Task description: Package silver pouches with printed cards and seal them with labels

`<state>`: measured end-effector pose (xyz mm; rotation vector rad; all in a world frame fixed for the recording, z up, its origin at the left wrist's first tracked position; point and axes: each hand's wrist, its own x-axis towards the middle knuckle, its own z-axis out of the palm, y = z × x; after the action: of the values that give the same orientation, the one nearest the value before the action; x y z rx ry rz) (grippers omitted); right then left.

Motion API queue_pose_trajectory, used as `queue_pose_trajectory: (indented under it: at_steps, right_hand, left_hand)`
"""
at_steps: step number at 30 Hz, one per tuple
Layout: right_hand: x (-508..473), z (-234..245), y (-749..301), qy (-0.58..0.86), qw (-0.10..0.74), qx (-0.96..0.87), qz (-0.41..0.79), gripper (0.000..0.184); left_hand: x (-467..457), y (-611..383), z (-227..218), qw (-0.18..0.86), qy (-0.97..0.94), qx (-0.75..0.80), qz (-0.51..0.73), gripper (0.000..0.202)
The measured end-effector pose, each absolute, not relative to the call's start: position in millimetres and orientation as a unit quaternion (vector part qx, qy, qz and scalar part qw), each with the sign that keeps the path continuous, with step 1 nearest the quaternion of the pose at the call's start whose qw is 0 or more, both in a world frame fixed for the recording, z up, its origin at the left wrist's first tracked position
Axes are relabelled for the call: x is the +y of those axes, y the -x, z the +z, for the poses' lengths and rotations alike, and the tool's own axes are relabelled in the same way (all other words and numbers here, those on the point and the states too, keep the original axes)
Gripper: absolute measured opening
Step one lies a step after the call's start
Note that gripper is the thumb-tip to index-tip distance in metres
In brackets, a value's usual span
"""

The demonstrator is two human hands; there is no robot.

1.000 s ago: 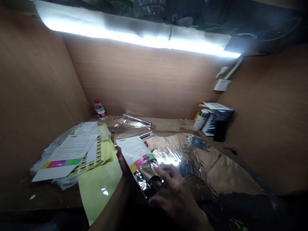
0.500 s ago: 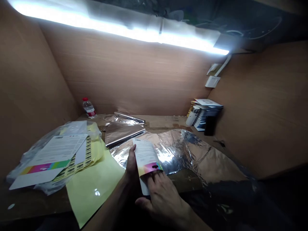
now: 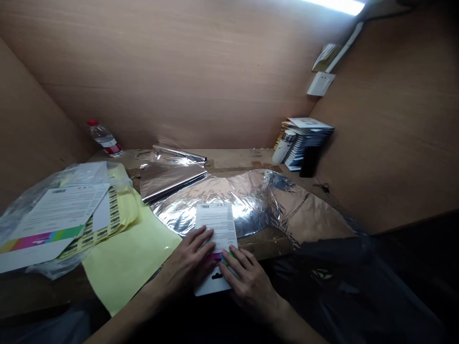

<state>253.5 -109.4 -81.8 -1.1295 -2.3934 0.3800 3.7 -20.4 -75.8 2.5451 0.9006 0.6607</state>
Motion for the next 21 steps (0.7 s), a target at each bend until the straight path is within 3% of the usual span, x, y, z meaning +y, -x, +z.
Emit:
queue_pose_trajectory:
  at_steps: [5,9,14,21]
  right_hand:
    - [-103.3,-94.8,-259.8,0.415,0.304,-0.841,0.168,0.050]
    - [-97.9,-82.3,-250.5,0.486,0.337,-0.784,0.191,0.006]
    - [-90.4,-71.2,-234.2,0.593,0.337,-0.709,0.181,0.008]
    - [-83.4,-66.9,-228.2,0.617,0.281,-0.714,0.172,0.008]
  left_hand:
    - [-46.8,14.6,-82.4,0.246,-0.897,0.301,0.212,0.062]
    - [-55.7,10.6,-89.7,0.247,-0.857,0.356,0.277,0.025]
    - [-55.3,-2.4,-88.9,0.275,-0.792,0.437,0.326,0.011]
    - [-51.2,-6.6,-81.2,0.229,-0.819,0.455,0.263,0.024]
